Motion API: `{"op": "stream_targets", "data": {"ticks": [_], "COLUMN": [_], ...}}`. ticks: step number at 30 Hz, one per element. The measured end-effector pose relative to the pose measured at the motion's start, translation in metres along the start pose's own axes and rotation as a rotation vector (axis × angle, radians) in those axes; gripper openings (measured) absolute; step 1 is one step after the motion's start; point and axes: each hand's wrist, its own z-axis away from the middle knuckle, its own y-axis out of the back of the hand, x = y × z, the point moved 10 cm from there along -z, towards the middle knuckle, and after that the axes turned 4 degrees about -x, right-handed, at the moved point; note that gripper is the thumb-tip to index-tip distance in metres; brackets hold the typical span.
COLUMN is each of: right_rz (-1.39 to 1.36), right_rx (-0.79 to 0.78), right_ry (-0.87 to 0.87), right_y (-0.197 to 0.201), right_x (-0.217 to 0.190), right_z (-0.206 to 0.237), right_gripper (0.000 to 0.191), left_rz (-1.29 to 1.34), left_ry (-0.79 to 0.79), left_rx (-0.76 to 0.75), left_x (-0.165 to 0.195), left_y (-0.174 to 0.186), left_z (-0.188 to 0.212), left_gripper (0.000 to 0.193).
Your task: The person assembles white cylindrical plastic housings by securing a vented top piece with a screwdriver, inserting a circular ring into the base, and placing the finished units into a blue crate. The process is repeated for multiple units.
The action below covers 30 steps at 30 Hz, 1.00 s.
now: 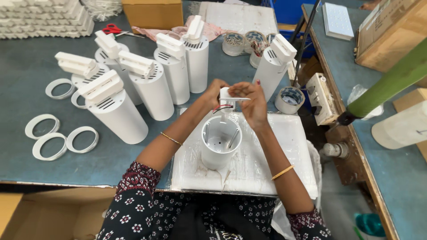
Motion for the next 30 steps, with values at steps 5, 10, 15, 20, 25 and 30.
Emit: {"op": "stream_targets", "data": {"ticks": [5,10,15,20,25,30], "right_rz": [-0.208,-0.407,-0.735,-0.681,-0.532,-0.525], "right_rx": [0.069,0.383,0.471,0.546,0.545,0.436], "right_ry": [-0.092,-0.160,-0.176,-0.205,-0.217,-0.251], "right_y": [0.013,0.056,0.091,0.106,0.103,0.076], "right_x": [0.049,0.072,0.085,0.101,0.090,0.068], "right_z": [0.009,0.018,0.021,0.029,0.033,0.029], "right_gripper": [0.065,0.059,0.049,0.042,0.038,0.046], "left_rz": [-0.002,0.121,-0.074,-0.225,-0.095,0.033], "left_ry": [0.199,0.252,0.258,0.189,0.318,0.293], "left_rx": [0.156,0.143,0.114,-0.022,0.071,0.132], "left_x": [-0.034,-0.042,-0.052,-0.066,-0.092,-0.116], "left_y": [0.029,0.020,0.019,0.023,0.048,0.069], "left_z": [-0.004,0.006,0.028,0.025,0.024,0.028], "left_gripper": [0.028,0.056,0.059,0.050,0.073,0.099]}}
